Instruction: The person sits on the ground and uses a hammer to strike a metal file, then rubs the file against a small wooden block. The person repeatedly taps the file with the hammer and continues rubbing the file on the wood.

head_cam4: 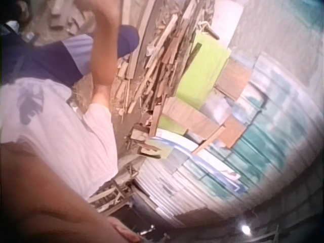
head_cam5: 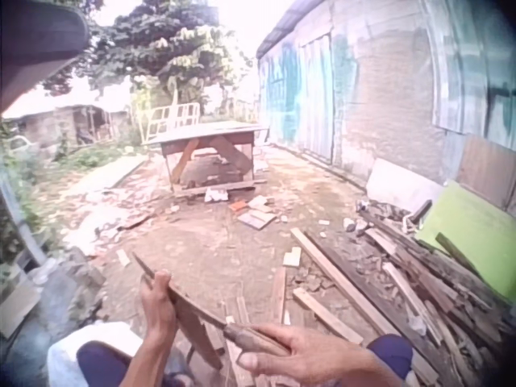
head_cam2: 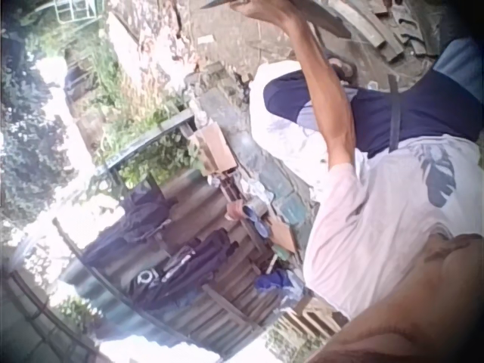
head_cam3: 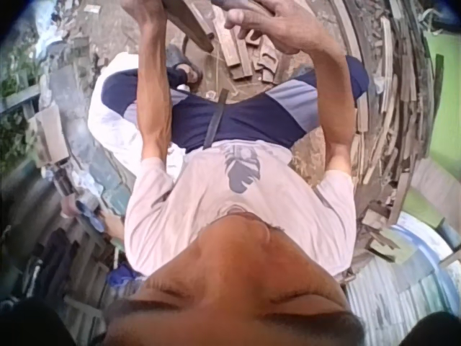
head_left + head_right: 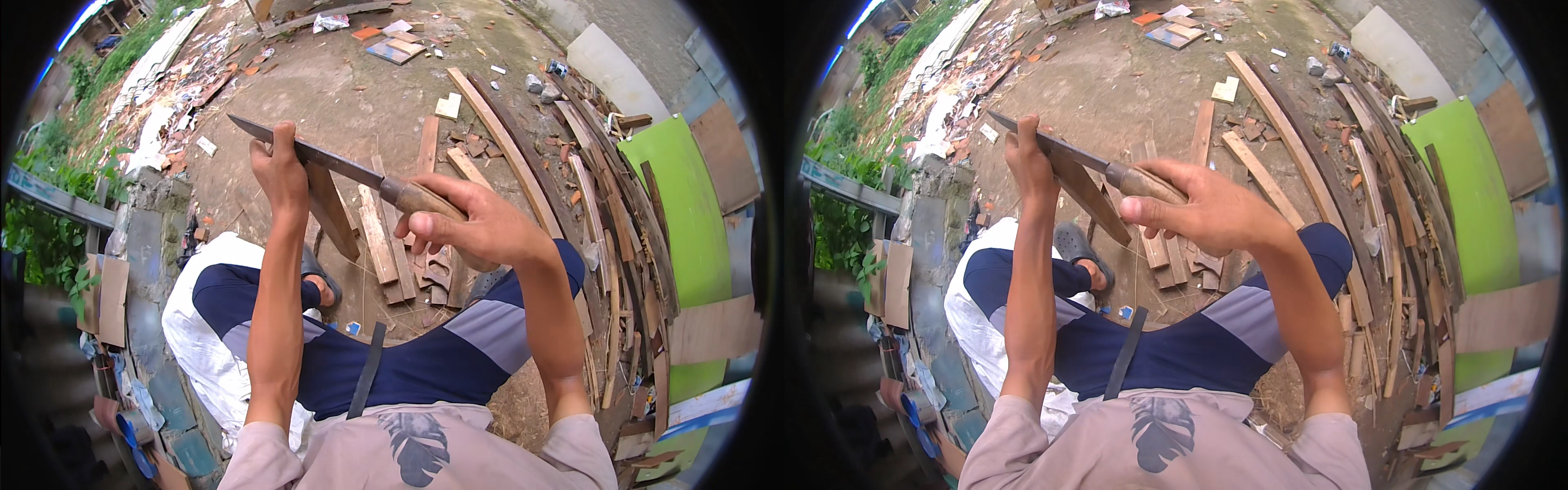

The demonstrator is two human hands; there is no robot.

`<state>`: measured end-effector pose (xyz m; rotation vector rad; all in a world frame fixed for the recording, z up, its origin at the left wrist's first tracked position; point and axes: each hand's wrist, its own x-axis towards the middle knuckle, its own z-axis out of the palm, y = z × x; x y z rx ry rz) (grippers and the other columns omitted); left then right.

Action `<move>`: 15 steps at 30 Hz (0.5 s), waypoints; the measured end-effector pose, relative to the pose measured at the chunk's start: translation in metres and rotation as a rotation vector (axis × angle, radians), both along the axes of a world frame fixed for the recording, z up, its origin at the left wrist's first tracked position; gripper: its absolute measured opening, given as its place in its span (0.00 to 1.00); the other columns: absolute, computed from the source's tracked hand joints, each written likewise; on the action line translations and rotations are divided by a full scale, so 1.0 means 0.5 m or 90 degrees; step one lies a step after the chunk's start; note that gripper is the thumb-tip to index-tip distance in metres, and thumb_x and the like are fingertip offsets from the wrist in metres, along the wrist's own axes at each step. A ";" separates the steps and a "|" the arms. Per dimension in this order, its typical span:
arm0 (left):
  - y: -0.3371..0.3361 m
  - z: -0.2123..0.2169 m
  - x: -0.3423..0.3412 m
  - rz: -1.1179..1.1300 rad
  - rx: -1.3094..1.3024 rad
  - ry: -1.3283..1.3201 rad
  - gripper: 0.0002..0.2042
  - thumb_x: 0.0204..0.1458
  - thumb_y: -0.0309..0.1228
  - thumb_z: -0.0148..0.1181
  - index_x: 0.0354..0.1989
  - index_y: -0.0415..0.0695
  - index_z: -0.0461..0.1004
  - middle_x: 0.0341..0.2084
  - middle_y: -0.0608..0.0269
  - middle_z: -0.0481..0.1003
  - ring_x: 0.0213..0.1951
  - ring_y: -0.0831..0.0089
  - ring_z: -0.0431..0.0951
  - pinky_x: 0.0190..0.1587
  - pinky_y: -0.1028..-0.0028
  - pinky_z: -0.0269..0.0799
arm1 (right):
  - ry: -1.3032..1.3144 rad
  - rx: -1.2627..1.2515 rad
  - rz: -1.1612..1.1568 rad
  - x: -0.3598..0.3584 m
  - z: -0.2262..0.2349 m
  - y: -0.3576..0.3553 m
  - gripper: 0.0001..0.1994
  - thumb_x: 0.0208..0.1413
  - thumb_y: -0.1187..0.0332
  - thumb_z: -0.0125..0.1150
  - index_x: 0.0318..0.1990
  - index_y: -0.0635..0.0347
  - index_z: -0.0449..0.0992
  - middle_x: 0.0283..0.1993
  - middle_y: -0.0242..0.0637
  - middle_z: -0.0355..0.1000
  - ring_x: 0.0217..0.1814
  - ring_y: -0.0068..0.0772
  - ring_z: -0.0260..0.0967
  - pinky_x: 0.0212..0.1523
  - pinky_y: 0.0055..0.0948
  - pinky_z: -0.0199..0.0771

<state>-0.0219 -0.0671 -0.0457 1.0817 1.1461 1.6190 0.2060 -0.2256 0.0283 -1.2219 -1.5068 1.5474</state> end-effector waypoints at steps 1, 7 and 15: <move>0.014 -0.010 -0.010 0.023 -0.006 0.029 0.22 0.55 0.46 0.64 0.41 0.37 0.69 0.33 0.61 0.70 0.36 0.74 0.69 0.40 0.73 0.66 | -0.067 0.009 -0.008 0.002 0.011 0.010 0.28 0.63 0.49 0.66 0.61 0.60 0.74 0.39 0.32 0.76 0.35 0.22 0.76 0.36 0.25 0.77; 0.008 -0.055 0.035 0.185 -0.004 0.074 0.30 0.56 0.47 0.64 0.51 0.30 0.66 0.41 0.55 0.71 0.43 0.68 0.72 0.51 0.69 0.68 | -0.440 0.277 -0.032 0.048 -0.021 0.140 0.24 0.59 0.52 0.70 0.55 0.58 0.78 0.30 0.39 0.76 0.31 0.32 0.75 0.36 0.33 0.76; 0.047 -0.112 0.043 0.095 -0.047 0.053 0.20 0.57 0.48 0.63 0.36 0.40 0.73 0.31 0.68 0.69 0.35 0.78 0.68 0.41 0.73 0.64 | -0.458 0.307 -0.024 0.080 -0.079 0.199 0.23 0.59 0.52 0.69 0.56 0.54 0.78 0.30 0.41 0.76 0.32 0.38 0.73 0.36 0.37 0.70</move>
